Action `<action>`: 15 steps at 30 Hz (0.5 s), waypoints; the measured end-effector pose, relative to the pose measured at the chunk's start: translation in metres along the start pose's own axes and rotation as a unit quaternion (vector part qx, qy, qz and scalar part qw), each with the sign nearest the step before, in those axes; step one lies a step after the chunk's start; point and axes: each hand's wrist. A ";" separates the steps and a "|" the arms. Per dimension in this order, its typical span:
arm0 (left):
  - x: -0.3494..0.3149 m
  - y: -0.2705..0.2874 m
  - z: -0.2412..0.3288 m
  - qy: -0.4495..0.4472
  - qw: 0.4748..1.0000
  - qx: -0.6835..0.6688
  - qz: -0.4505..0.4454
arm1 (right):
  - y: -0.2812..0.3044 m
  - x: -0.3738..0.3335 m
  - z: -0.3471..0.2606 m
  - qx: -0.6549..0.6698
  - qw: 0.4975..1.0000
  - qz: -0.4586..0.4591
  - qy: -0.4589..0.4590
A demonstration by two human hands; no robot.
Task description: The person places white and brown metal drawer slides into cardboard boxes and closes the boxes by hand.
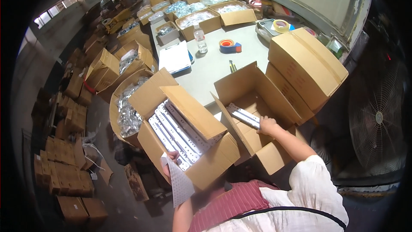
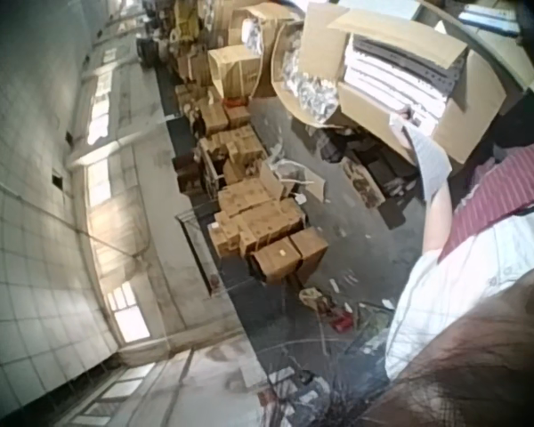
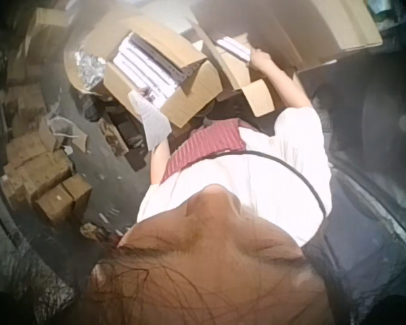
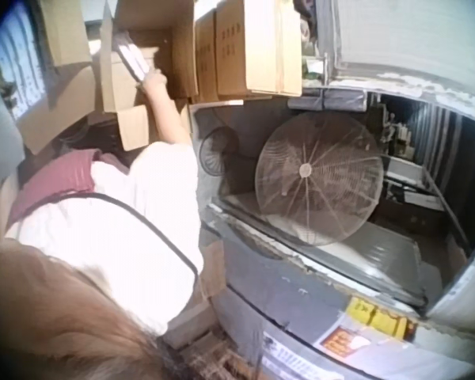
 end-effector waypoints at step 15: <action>-0.034 -0.070 0.050 -0.052 0.983 0.164 0.065 | 0.132 -0.144 -0.034 0.621 0.779 0.004 0.087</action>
Point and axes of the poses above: each hand's wrist, its own x-axis towards the middle knuckle, its own y-axis out of the back of the hand, z = x × y, and after that the axes turned 2 degrees about -z, right-handed
